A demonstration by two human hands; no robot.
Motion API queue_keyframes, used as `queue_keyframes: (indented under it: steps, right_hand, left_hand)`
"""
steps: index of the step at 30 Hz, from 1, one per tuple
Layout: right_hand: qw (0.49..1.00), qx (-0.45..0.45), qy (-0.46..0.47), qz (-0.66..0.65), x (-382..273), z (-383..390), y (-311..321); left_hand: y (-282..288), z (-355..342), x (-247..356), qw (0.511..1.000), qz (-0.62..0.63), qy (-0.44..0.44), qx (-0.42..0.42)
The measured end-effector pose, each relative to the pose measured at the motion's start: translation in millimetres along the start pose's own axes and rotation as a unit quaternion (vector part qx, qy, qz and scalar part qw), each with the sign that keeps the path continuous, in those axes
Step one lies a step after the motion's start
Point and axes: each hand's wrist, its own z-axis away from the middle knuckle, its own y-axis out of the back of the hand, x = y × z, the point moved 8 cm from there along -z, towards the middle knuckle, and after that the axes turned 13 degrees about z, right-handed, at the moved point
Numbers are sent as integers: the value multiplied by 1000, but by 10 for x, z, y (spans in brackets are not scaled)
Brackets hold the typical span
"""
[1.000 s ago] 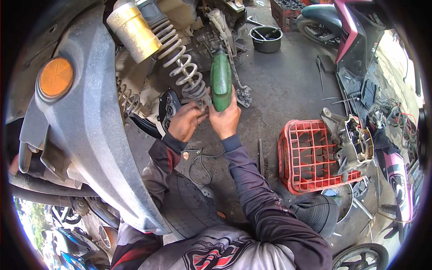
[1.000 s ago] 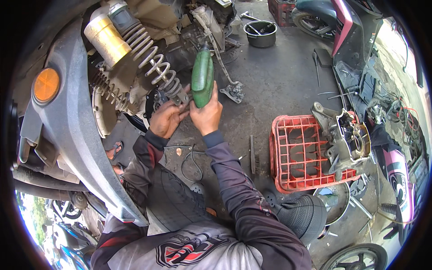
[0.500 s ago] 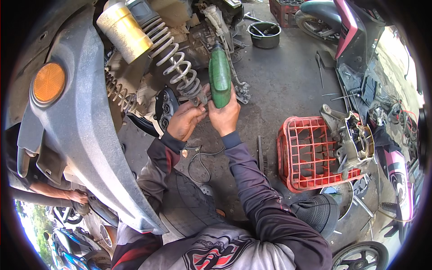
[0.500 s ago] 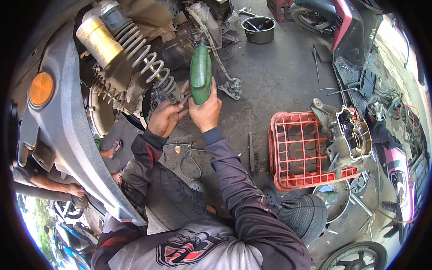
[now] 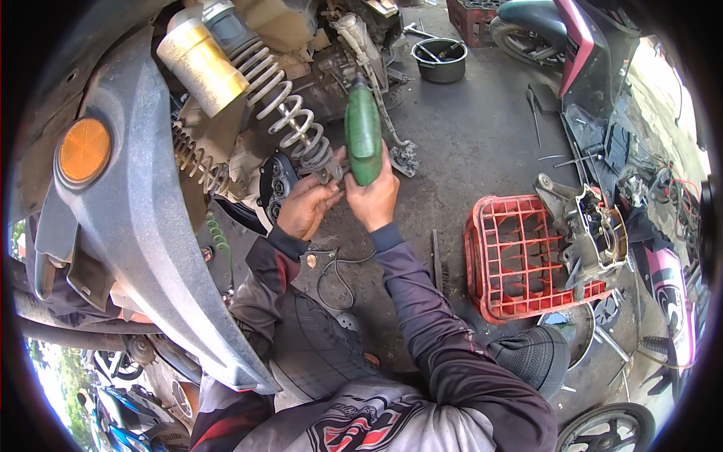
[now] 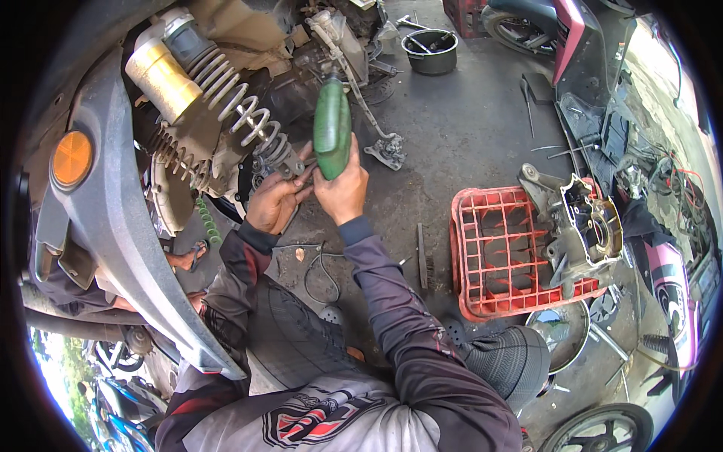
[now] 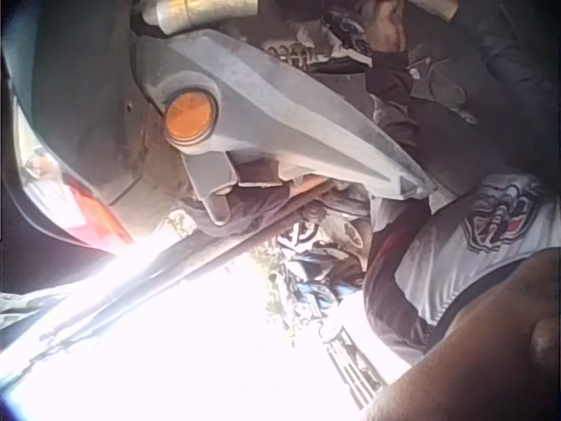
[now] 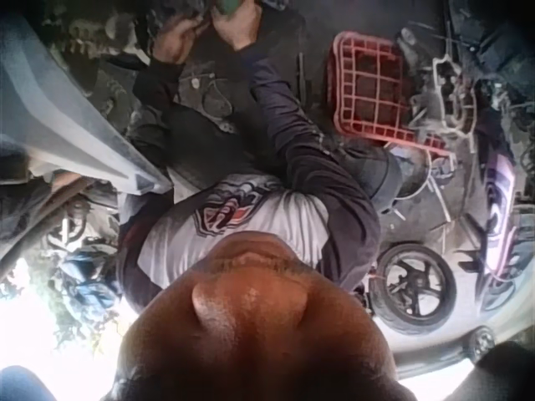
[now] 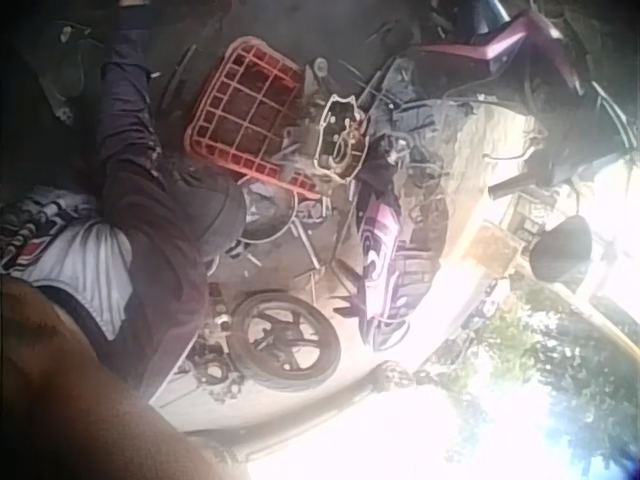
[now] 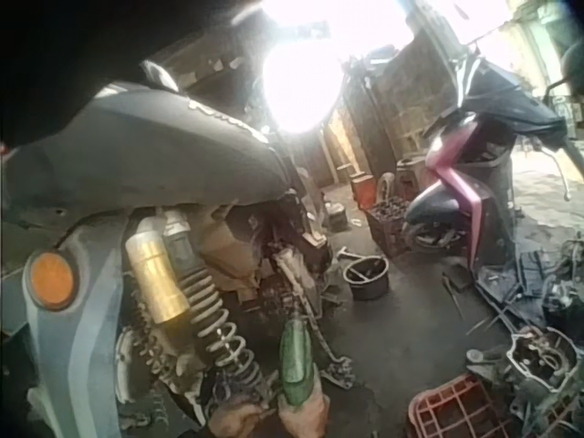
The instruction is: Repairing a motorcycle component using a power drill.
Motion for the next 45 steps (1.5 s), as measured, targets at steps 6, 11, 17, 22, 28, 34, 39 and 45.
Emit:
queue_keyframes:
  steps: [6, 11, 17, 22, 28, 34, 39, 45]
  right_hand:
    - [999, -2, 14, 35, 235, -10, -30]
    - [1000, -9, 2, -4, 234, -2, 3]
    - [999, 21, 16, 18, 182, 68, 13]
    - [999, -10, 29, 32, 252, -44, -16]
    - [999, -38, 1, 11, 190, -93, -13]
    - [999, -15, 42, -5, 85, -98, -4]
    - [998, -16, 51, 13, 111, -78, -55]
    - [998, -7, 54, 31, 205, -60, -99]
  left_hand:
    - [-134, -9, 3, 1000, -6, 11, -24]
    - [-126, -5, -34, 999, -14, 13, -30]
    - [-58, -5, -22, 999, -11, 24, -27]
    - [-97, 1, 9, 1000, -3, 4, -18]
    - [-50, -17, 18, 1000, -23, 7, 4]
    - [-88, -4, 17, 1000, -24, 0, 13]
    - [60, -6, 8, 1000, -9, 2, 21]
    - [15, -6, -8, 999, -14, 10, 43]
